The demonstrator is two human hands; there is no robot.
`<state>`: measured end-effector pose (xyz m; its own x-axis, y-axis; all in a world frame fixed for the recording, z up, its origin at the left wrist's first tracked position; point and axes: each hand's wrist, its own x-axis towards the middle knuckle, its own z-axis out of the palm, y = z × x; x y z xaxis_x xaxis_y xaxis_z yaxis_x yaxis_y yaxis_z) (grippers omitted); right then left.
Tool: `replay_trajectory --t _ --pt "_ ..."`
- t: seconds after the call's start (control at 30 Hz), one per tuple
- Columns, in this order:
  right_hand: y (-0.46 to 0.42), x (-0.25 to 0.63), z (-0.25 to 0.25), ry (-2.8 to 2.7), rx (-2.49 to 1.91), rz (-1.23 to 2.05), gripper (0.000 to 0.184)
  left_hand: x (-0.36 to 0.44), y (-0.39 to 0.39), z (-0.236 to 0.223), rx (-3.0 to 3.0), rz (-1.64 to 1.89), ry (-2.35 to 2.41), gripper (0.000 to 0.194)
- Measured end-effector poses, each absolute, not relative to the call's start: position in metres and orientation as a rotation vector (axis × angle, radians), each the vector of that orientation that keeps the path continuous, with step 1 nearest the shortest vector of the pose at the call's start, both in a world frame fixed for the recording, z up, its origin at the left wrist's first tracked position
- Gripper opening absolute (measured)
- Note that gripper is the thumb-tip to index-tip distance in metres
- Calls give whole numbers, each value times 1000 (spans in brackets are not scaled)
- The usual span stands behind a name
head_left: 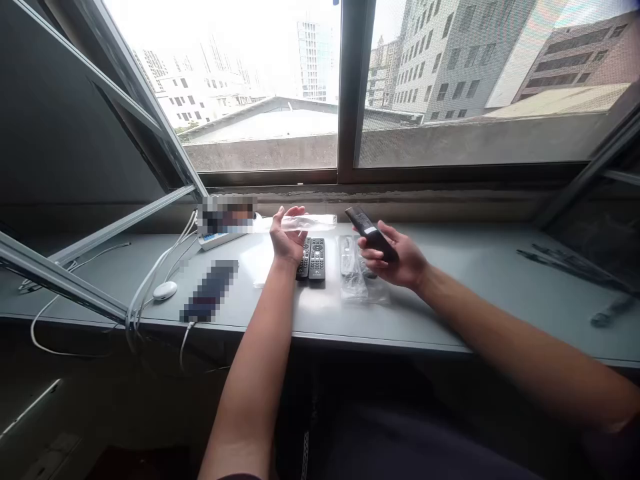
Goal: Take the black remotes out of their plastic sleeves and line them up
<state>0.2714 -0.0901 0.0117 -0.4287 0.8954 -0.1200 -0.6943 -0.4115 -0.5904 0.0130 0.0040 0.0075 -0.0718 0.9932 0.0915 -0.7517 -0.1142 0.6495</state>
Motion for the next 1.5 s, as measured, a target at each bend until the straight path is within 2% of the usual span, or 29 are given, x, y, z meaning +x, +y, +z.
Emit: replay_trajectory --t 0.17,0.37,0.47,0.63,0.8,0.87,1.07,1.23,1.5 --pt "-90 273 9 -548 -493 2043 33 12 4 8 605 1604 529 33" --pt "-94 266 11 -657 -598 1891 25 10 3 10 618 1603 531 34" --pt "-94 265 8 -740 -666 1808 27 10 3 10 612 1601 538 33" --pt "-89 264 -2 -1122 -749 1338 41 11 4 10 589 1597 537 32" --pt "-92 266 -1 -1519 -812 787 21 11 4 10 577 1593 542 31" --pt "-93 266 -1 -1580 -818 678 23 11 4 10 583 1592 545 31" --pt "-91 261 -8 -1580 -753 715 31 11 4 11 565 1588 542 32" --pt "-91 256 -9 -1498 -703 831 54 12 3 10 577 1589 528 33" --pt "-96 255 -2 -1395 -839 991 44 13 2 10 559 1580 534 32"
